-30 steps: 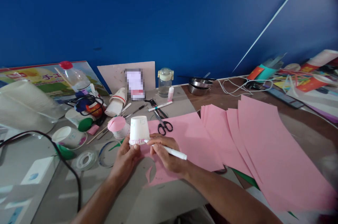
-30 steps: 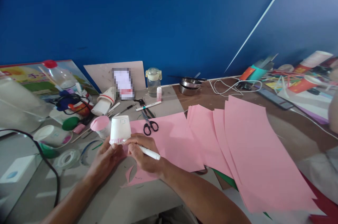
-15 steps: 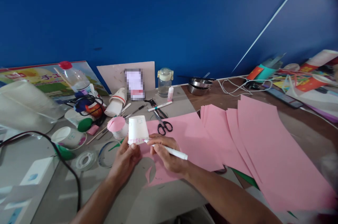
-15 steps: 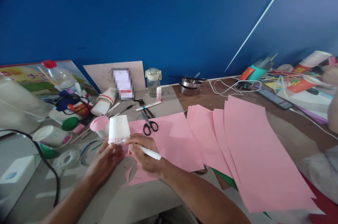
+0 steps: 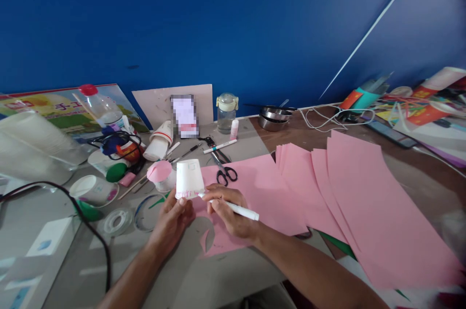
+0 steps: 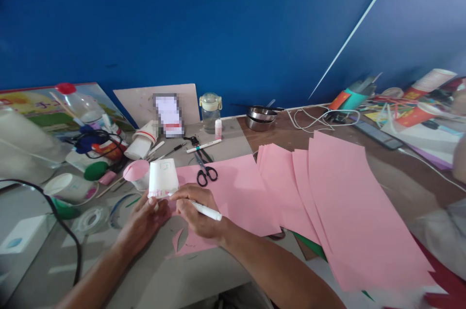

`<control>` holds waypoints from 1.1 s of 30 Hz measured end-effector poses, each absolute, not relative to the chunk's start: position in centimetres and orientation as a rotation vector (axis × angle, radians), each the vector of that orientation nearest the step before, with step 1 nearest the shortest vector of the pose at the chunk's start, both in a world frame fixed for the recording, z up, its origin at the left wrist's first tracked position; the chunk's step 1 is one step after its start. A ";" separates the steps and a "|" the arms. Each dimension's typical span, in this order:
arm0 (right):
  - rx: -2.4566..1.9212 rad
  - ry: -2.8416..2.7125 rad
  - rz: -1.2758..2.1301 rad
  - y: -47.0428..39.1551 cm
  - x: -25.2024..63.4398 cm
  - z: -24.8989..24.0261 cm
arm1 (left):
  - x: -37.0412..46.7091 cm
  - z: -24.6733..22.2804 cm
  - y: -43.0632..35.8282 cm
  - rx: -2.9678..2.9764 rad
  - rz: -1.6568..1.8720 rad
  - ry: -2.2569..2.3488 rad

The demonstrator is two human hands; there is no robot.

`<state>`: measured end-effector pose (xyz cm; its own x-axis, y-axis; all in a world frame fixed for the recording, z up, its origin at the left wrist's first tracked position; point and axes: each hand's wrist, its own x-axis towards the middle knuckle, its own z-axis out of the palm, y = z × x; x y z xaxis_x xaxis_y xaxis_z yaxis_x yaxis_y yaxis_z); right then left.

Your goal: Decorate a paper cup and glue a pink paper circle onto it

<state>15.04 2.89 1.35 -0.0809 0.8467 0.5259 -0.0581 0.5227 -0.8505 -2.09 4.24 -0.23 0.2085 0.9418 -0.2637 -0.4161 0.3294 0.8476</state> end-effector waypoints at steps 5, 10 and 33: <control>-0.725 -1.481 0.840 2.9 15.0 1.4 | -2.0 -0.2 4.1 0.729 1.082 0.916; -0.721 -1.460 0.857 2.9 15.0 1.2 | -2.1 -0.2 4.1 0.730 1.094 0.911; -0.744 -1.473 0.898 2.8 15.1 1.2 | -2.2 -0.3 4.2 0.750 1.061 0.906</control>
<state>15.07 2.83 1.17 -0.0984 0.8602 0.5003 -0.0508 0.4978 -0.8658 -2.17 4.22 -0.33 0.2141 0.9443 -0.2501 -0.3956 0.3179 0.8617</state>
